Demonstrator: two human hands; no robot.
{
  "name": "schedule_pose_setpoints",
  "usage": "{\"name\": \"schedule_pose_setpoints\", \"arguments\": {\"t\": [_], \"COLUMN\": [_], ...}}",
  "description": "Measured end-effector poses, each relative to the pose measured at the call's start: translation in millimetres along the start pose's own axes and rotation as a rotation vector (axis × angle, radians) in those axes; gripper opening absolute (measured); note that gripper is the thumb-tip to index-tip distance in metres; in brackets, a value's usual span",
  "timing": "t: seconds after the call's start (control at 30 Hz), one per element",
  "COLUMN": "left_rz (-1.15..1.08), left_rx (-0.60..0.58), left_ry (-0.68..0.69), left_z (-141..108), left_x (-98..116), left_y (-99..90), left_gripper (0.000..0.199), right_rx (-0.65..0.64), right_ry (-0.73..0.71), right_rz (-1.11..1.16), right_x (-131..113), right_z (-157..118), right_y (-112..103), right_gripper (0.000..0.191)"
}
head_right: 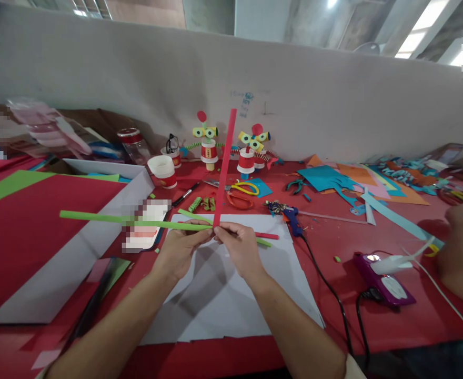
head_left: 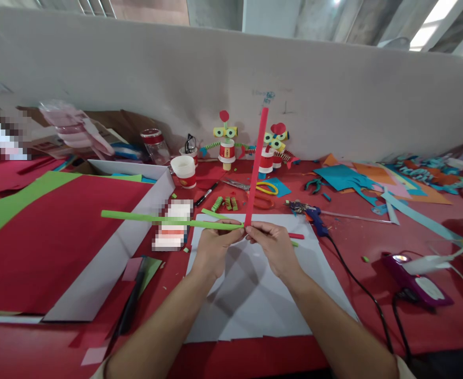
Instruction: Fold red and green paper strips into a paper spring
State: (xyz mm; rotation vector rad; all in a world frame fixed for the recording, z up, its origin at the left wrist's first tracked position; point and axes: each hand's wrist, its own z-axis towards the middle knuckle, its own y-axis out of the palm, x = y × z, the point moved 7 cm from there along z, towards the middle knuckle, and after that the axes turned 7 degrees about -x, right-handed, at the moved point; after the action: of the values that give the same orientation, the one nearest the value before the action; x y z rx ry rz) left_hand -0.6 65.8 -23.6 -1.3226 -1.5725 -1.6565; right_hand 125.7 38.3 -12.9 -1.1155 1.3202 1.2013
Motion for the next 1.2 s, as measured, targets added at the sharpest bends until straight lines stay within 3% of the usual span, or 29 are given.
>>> {"name": "schedule_pose_setpoints", "arguments": {"t": [0.2,0.33,0.6,0.8,1.2], "left_rz": [0.009,0.003,-0.085,-0.105,-0.037], "left_rx": [0.030,0.054,-0.024,-0.053,0.003], "left_ry": [0.056,0.016,-0.066,-0.071,-0.169], "left_z": [-4.4,-4.6,-0.8,0.5,8.5], "left_x": [2.5,-1.4,-5.1,-10.1,-19.9], "left_y": [2.4,0.1,2.2,0.0,-10.8], "left_gripper": [0.022,0.017,0.021,0.022,0.031], "right_rx": [-0.006,0.005,0.038,0.022,-0.018], "right_ry": [0.037,0.091,0.141,0.145,0.104], "right_rz": [0.051,0.128,0.131,0.120,0.108], "right_x": [-1.1,4.2,5.5,7.4,9.6], "right_z": [0.1,0.0,3.8,4.6,3.9], "right_y": [-0.8,0.5,-6.0,-6.8,-1.1], "right_gripper": [0.015,0.018,0.018,0.019,0.015]}}
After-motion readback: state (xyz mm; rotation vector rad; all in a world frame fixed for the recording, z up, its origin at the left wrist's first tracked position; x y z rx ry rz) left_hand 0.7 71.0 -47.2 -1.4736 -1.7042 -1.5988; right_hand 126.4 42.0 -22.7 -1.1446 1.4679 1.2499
